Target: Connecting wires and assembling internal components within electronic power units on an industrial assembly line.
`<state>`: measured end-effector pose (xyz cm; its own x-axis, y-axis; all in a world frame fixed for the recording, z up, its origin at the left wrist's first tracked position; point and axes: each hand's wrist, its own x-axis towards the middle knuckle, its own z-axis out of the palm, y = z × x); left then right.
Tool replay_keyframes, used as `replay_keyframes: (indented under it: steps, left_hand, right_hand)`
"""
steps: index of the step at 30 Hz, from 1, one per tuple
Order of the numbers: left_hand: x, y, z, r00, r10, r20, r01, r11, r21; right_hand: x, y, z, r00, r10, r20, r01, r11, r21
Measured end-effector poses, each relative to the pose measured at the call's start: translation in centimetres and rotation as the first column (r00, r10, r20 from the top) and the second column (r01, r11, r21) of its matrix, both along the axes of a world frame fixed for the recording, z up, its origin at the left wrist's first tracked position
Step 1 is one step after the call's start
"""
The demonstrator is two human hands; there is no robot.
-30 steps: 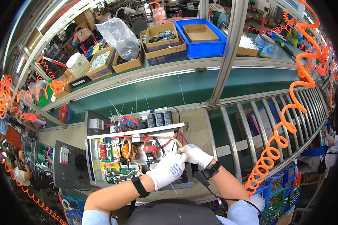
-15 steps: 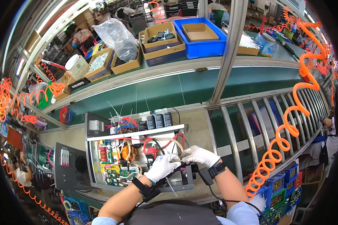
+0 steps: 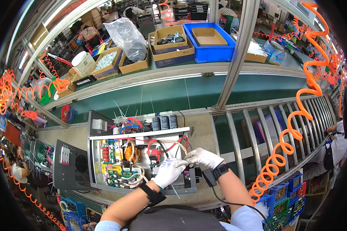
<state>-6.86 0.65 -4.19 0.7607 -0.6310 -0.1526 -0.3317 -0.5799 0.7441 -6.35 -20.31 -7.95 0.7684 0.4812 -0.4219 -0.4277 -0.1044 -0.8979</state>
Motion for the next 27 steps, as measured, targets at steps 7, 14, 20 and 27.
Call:
replay_keyframes:
  steps: [7,14,20,27]
  left_hand:
    - [-0.6,-0.5,-0.7,0.963,0.267,-0.040,-0.268,0.963,-0.016]
    - [0.0,-0.5,0.1,0.917,0.274,-0.291,-0.297,0.954,-0.036]
    - [1.0,-1.1,-2.9,0.974,-0.021,0.224,-0.007,0.992,0.124]
    - [-0.3,-1.8,-5.8,0.940,0.317,-0.121,-0.329,0.940,-0.093]
  right_hand:
    - [0.2,-0.3,-0.8,0.999,0.023,-0.042,-0.022,0.999,0.029]
    - [0.3,-0.4,-1.0,0.998,0.011,-0.054,-0.008,0.998,0.059]
    - [0.1,-0.6,-0.1,0.925,0.060,0.376,-0.026,0.995,-0.095]
    - [0.7,1.1,2.5,0.990,0.139,0.008,-0.134,0.970,-0.204]
